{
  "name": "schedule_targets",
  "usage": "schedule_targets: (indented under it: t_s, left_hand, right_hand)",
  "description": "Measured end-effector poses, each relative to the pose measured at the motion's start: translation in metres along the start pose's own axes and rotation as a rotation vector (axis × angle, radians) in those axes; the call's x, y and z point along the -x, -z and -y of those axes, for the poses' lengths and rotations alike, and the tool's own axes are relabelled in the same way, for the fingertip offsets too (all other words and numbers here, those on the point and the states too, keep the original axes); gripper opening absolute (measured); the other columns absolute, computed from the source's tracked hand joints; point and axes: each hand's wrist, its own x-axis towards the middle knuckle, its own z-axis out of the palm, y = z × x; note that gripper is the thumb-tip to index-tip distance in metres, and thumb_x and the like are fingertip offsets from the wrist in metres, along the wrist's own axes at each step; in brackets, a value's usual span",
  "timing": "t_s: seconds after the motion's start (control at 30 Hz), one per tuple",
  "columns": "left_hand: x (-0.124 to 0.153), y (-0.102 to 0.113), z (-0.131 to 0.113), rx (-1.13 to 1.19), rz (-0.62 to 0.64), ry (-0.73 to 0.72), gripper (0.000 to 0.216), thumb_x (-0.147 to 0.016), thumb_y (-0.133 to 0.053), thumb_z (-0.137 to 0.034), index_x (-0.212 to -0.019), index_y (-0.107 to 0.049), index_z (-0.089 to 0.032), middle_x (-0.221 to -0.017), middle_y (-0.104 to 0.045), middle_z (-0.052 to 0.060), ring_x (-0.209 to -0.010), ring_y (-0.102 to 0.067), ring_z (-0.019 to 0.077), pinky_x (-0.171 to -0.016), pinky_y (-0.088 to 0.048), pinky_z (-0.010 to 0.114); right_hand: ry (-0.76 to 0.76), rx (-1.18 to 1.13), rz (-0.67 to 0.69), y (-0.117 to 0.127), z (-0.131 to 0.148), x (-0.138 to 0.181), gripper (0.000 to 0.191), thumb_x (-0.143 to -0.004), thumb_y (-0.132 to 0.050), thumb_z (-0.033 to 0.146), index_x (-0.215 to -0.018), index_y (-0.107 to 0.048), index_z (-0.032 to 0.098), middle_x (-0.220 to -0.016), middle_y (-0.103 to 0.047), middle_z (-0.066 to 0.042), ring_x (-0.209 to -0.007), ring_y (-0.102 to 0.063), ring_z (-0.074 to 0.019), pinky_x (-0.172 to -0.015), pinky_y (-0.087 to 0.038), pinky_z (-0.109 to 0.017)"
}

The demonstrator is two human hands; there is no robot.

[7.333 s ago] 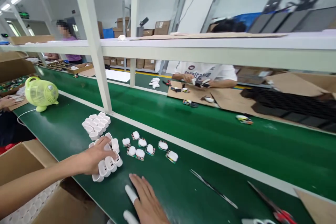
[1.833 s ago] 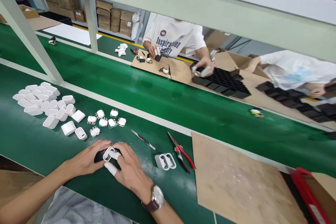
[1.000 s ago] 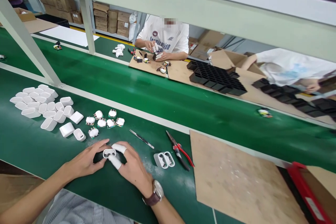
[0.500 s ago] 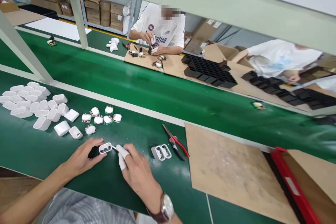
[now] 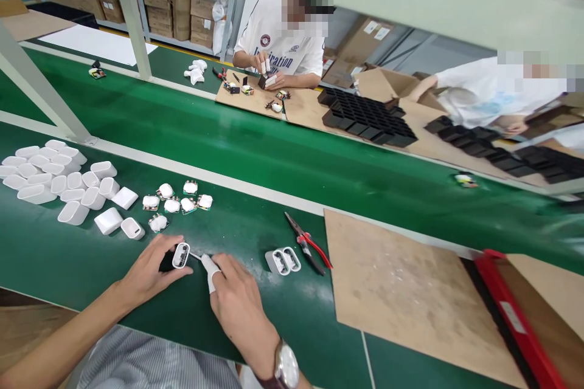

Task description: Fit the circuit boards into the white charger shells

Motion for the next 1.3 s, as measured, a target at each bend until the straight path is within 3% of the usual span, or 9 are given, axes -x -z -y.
schedule_targets:
  t_s: [0.1, 0.3, 0.53, 0.8, 1.3]
  left_hand:
    - [0.001, -0.001, 0.002, 0.011, -0.021, 0.020, 0.058, -0.098, -0.071, -0.041, -0.146, -0.043, -0.023, -0.127, -0.067, 0.014, -0.118, -0.069, 0.0289, -0.097, -0.061, 0.045]
    - [0.006, -0.005, 0.005, 0.015, 0.018, 0.042, 0.062, -0.098, -0.069, -0.047, -0.148, -0.041, -0.024, -0.126, -0.068, 0.013, -0.113, -0.072, 0.0297, -0.092, -0.064, 0.045]
    - [0.006, -0.004, 0.006, 0.047, 0.031, 0.047, 0.067, -0.094, -0.076, -0.044, -0.148, -0.042, -0.025, -0.124, -0.070, 0.013, -0.108, -0.074, 0.0298, -0.089, -0.065, 0.045]
    - [0.005, -0.002, 0.005, 0.113, 0.064, 0.031, 0.062, -0.098, -0.071, -0.040, -0.149, -0.040, -0.024, -0.130, -0.068, 0.015, -0.119, -0.071, 0.0312, -0.095, -0.064, 0.048]
    - [0.003, 0.000, 0.002, 0.104, 0.055, 0.041, 0.058, -0.100, -0.067, -0.047, -0.147, -0.042, -0.024, -0.131, -0.069, 0.014, -0.119, -0.072, 0.0300, -0.096, -0.064, 0.047]
  right_hand:
    - [0.010, 0.038, -0.014, 0.001, 0.001, -0.003, 0.030, -0.073, -0.045, -0.008, -0.077, -0.058, 0.020, -0.106, -0.067, -0.012, -0.085, -0.063, -0.0256, -0.068, -0.059, -0.040]
    - [0.024, 0.071, -0.012, -0.001, 0.001, -0.010, 0.031, -0.074, -0.047, -0.008, -0.075, -0.058, 0.020, -0.105, -0.067, -0.011, -0.085, -0.062, -0.0241, -0.069, -0.059, -0.037]
    - [0.031, 0.075, 0.017, -0.005, 0.000, -0.013, 0.031, -0.073, -0.049, -0.009, -0.073, -0.057, 0.021, -0.102, -0.066, -0.009, -0.083, -0.061, -0.0222, -0.070, -0.058, -0.035]
    - [0.076, 0.040, 0.043, -0.003, -0.003, -0.017, 0.029, -0.080, -0.048, -0.007, -0.078, -0.059, 0.020, -0.103, -0.066, -0.010, -0.085, -0.060, -0.0237, -0.071, -0.057, -0.038]
    - [0.060, 0.072, 0.054, 0.005, -0.007, -0.015, 0.030, -0.075, -0.049, -0.008, -0.074, -0.056, 0.021, -0.104, -0.064, -0.010, -0.086, -0.059, -0.0228, -0.074, -0.056, -0.038]
